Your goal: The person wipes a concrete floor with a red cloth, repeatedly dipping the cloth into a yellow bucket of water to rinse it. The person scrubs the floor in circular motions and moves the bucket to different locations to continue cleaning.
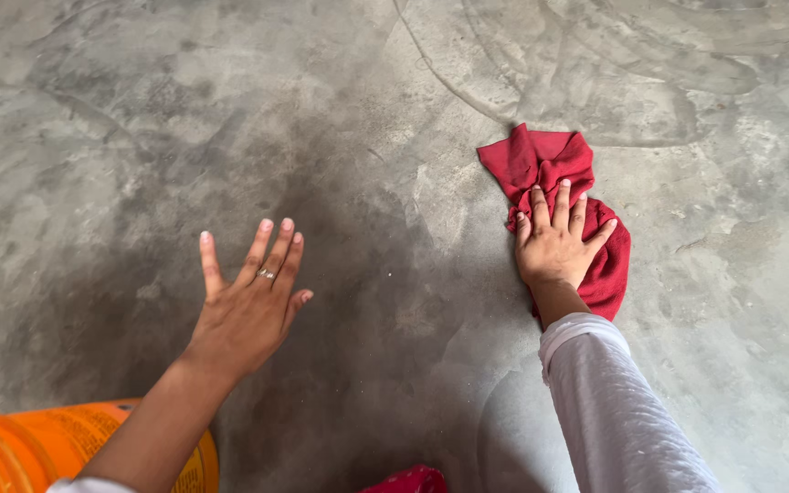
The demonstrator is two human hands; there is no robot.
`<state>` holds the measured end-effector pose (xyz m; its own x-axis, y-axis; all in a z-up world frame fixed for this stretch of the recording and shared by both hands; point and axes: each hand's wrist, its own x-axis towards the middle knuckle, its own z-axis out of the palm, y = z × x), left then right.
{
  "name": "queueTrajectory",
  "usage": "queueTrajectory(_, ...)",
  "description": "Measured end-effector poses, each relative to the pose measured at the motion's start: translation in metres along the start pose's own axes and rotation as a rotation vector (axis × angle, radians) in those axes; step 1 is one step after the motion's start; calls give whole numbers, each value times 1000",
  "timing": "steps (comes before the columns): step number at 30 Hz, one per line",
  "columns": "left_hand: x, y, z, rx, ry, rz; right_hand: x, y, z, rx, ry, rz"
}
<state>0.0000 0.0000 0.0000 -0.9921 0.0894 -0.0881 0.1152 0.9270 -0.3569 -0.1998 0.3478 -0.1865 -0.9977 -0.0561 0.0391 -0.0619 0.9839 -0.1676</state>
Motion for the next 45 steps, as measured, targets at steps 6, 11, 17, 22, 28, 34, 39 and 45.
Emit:
queueTrajectory(6,51,3,17,-198,187,-26,3,-2,-4,-49,-10,11)
queueTrajectory(11,101,22,43,-283,221,41,3,-3,-7,-31,-58,16)
queueTrajectory(17,127,32,67,-325,185,73,-1,-17,-8,-45,-20,-12)
queueTrajectory(22,145,22,84,-341,122,54,-16,-61,-8,-47,-59,-93)
queueTrajectory(28,159,6,97,-332,-20,40,-20,-98,-14,-24,-97,-184)
queueTrajectory(34,167,-20,115,-311,-77,82,-19,-110,-13,-41,-92,-170)
queueTrajectory(39,173,-46,138,-315,-69,91,-17,-137,-6,-44,-105,-151)
queueTrajectory(45,181,-96,162,-316,-32,54,-10,-199,3,-25,-105,-243)
